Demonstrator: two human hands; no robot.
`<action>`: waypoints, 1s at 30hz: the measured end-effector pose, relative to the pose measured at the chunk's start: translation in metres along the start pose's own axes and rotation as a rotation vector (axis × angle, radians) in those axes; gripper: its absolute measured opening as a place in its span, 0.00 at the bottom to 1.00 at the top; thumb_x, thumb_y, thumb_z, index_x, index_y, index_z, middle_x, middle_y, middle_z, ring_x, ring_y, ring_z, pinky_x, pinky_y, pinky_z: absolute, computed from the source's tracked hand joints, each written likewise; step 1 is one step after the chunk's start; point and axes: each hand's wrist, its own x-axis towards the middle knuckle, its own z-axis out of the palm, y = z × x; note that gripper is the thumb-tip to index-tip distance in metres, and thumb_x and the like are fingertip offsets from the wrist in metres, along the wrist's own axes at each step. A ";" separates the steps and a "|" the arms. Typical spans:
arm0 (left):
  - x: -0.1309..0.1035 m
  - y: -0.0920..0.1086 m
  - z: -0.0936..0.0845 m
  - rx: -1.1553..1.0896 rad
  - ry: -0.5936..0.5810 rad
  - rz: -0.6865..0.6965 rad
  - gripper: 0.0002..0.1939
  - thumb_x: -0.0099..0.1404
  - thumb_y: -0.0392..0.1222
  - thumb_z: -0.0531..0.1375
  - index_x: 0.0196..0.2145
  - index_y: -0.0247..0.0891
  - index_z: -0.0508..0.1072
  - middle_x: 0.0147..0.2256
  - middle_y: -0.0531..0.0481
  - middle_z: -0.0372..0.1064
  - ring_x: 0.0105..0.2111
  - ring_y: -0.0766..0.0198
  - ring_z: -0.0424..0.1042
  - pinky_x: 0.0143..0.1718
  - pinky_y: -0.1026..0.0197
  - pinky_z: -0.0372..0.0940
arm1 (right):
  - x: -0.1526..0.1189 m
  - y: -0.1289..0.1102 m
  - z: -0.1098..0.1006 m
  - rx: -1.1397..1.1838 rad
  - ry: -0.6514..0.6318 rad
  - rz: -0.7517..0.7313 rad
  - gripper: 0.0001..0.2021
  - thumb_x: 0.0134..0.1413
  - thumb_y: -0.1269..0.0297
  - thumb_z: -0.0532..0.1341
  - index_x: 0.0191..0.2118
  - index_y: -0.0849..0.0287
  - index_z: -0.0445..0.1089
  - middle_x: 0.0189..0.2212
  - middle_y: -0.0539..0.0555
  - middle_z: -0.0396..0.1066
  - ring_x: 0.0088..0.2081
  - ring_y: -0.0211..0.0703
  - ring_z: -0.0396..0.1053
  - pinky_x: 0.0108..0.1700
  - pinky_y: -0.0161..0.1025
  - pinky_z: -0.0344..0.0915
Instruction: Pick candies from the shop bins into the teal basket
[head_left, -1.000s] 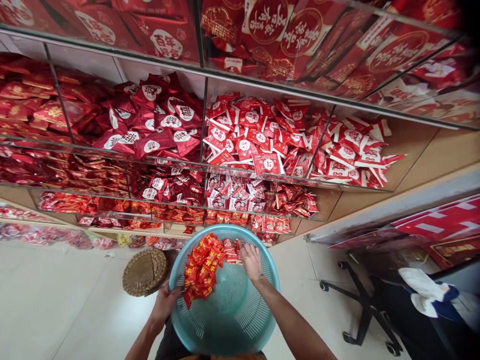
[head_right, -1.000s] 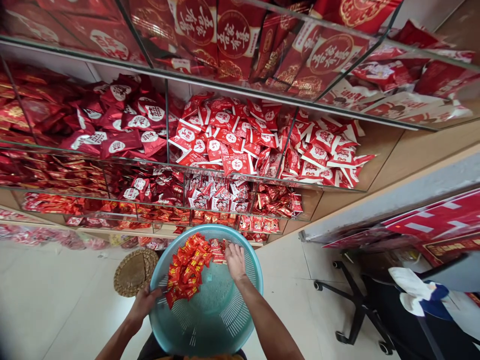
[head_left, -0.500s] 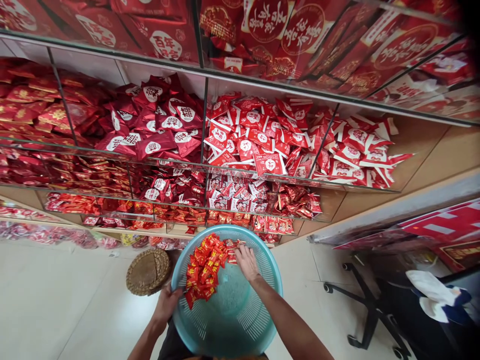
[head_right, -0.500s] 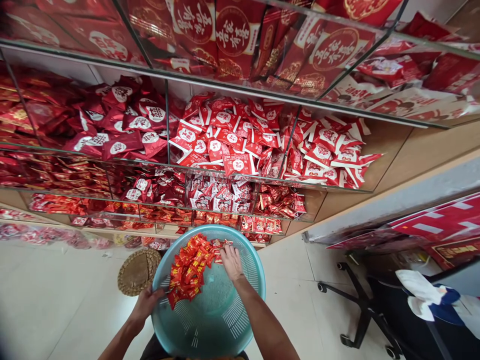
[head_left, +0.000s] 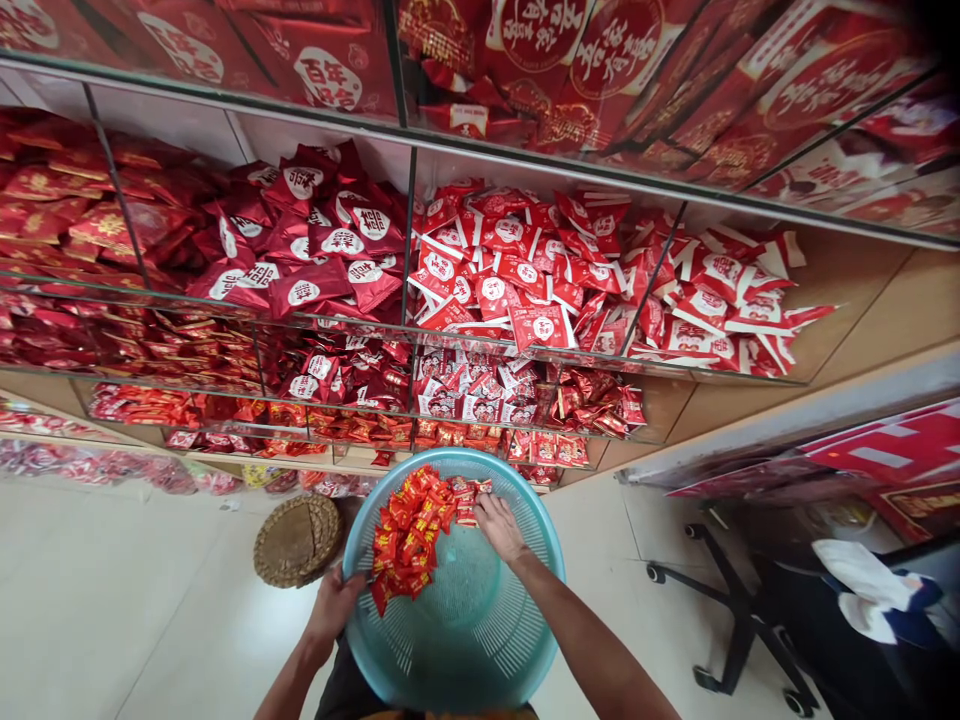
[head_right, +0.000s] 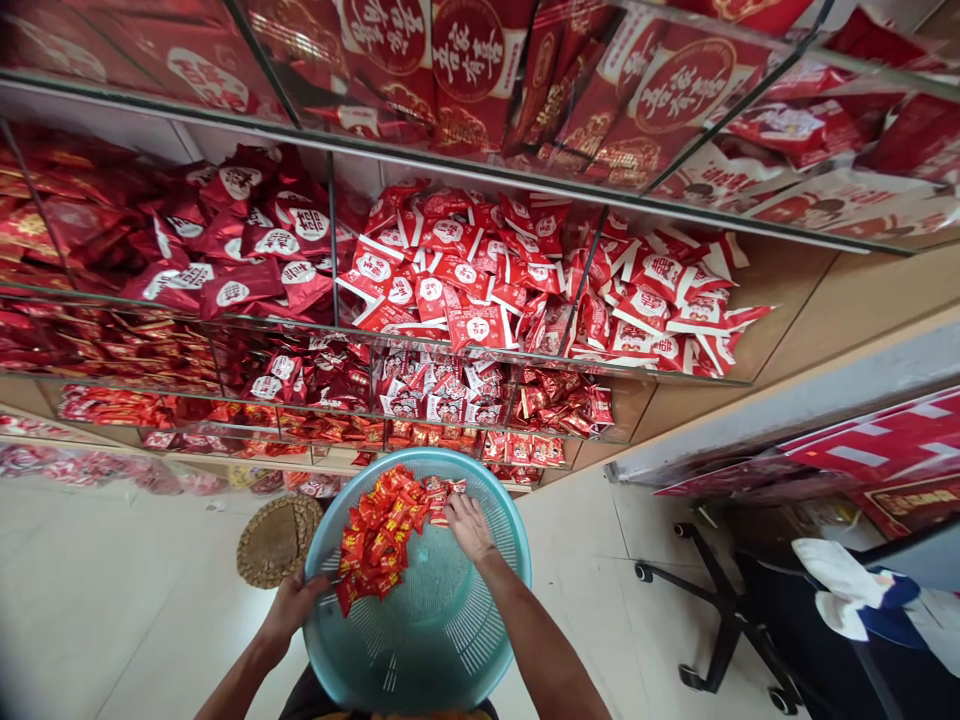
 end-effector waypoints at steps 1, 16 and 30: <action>-0.001 0.001 0.000 -0.006 0.002 0.008 0.09 0.42 0.43 0.61 0.23 0.39 0.66 0.17 0.59 0.64 0.19 0.67 0.64 0.22 0.64 0.60 | 0.000 -0.001 -0.001 0.003 0.000 -0.009 0.09 0.61 0.76 0.56 0.39 0.55 0.71 0.44 0.55 0.71 0.46 0.47 0.67 0.48 0.42 0.61; -0.001 0.000 0.000 0.016 0.036 0.040 0.09 0.41 0.44 0.60 0.21 0.39 0.65 0.17 0.57 0.63 0.19 0.66 0.64 0.22 0.64 0.58 | 0.043 -0.026 -0.014 0.159 -0.046 0.101 0.14 0.63 0.63 0.57 0.53 0.54 0.68 0.54 0.57 0.69 0.52 0.52 0.63 0.57 0.50 0.55; -0.002 0.001 0.000 0.012 0.036 0.049 0.10 0.41 0.44 0.62 0.22 0.39 0.68 0.17 0.56 0.65 0.19 0.64 0.65 0.22 0.63 0.60 | 0.054 -0.036 -0.012 0.201 -0.021 0.314 0.17 0.55 0.70 0.59 0.51 0.54 0.69 0.48 0.58 0.70 0.50 0.53 0.64 0.56 0.51 0.55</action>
